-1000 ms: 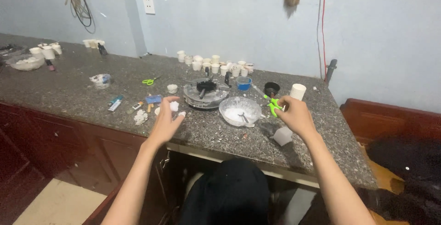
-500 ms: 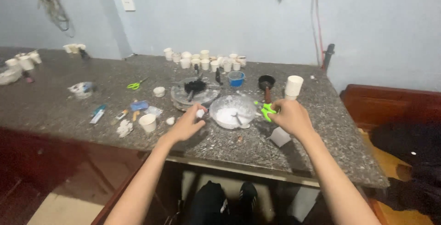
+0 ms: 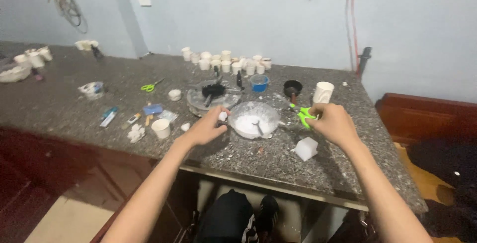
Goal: Using scissors to cut small pieces of white wax from a larger block into a bowl containing white powder.
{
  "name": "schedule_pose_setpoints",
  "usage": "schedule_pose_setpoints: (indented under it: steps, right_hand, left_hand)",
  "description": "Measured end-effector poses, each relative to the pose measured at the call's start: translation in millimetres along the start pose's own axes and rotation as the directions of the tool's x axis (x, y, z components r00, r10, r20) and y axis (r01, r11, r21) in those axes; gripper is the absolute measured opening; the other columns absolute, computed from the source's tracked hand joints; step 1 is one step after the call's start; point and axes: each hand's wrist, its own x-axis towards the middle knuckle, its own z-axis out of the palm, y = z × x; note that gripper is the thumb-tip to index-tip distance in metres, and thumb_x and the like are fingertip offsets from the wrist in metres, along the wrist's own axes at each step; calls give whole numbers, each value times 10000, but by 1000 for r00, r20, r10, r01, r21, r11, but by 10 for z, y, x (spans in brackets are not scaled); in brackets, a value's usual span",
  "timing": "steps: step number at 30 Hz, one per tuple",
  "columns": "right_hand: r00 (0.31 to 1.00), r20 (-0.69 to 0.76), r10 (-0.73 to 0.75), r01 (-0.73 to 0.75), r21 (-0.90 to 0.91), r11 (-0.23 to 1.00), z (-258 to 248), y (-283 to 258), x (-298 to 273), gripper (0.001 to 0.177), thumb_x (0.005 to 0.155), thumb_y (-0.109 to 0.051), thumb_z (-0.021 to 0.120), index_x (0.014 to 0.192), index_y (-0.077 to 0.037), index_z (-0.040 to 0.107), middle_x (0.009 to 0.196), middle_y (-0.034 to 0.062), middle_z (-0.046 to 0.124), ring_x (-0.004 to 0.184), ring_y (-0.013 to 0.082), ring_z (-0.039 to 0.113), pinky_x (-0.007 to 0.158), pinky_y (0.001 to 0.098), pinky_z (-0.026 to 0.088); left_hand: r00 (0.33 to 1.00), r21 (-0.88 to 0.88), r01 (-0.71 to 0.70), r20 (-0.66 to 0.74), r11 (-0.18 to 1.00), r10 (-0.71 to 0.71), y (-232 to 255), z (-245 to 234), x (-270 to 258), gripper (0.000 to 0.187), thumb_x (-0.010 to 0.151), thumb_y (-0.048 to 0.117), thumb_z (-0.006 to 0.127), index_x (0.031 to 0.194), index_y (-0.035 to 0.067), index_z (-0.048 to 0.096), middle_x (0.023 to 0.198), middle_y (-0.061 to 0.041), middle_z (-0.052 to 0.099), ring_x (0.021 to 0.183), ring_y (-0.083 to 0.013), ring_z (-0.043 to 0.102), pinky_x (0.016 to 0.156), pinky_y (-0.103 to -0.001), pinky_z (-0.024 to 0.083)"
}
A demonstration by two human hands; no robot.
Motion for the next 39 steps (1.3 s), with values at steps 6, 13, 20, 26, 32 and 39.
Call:
schedule_pose_setpoints:
  steps: [6,13,20,26,32,39]
  right_hand:
    - [999,-38,-19,21,51,998,160,-12,140,312,817,-226,804,1073,-48,808,1007,151,794,925,355,749,857,439,543]
    - [993,-51,-103,112,241,964,782,10,494,295,771,-184,821,1019,-29,789,965,182,779,930,361,740,874,417,545]
    - [994,-100,-44,86,467,880,1205,-119,548,208,791,-119,771,993,-74,789,866,138,760,802,226,694,815,344,534]
    - [992,-127,23,58,593,803,1329,-154,443,199,772,-121,818,969,-111,795,867,99,759,758,116,663,735,202,542]
    - [966,-246,81,65,533,844,1344,49,708,205,808,-89,756,1002,-153,773,923,45,716,795,96,608,724,151,542]
    - [883,-324,-340,437,301,848,1450,75,571,246,941,-190,715,1086,-27,600,1046,91,696,943,196,663,840,294,541]
  left_hand:
    - [996,91,-5,-83,996,12,-401,-175,-46,426,932,170,586,1318,99,422,1344,-248,500,1268,-450,525,1047,-572,445]
    - [994,17,2,-108,1000,0,-753,-254,121,411,918,192,609,1298,117,470,1270,-194,555,1236,-384,560,1028,-514,450]
    - [996,-181,-84,-48,980,77,-566,-324,578,397,930,290,568,1281,125,481,1013,-117,546,894,-264,573,740,-403,506]
    - [999,-268,-52,-8,962,52,-206,-295,717,467,888,351,547,1301,143,480,994,-95,535,856,-210,548,653,-337,502]
    - [956,-340,-268,25,901,293,-283,-10,1662,440,880,376,592,1250,138,560,1016,-102,565,905,-212,563,702,-342,512]
    - [926,-265,-377,-99,887,364,-408,183,1592,376,910,251,511,1253,128,419,1336,-96,486,733,-80,483,687,-227,468]
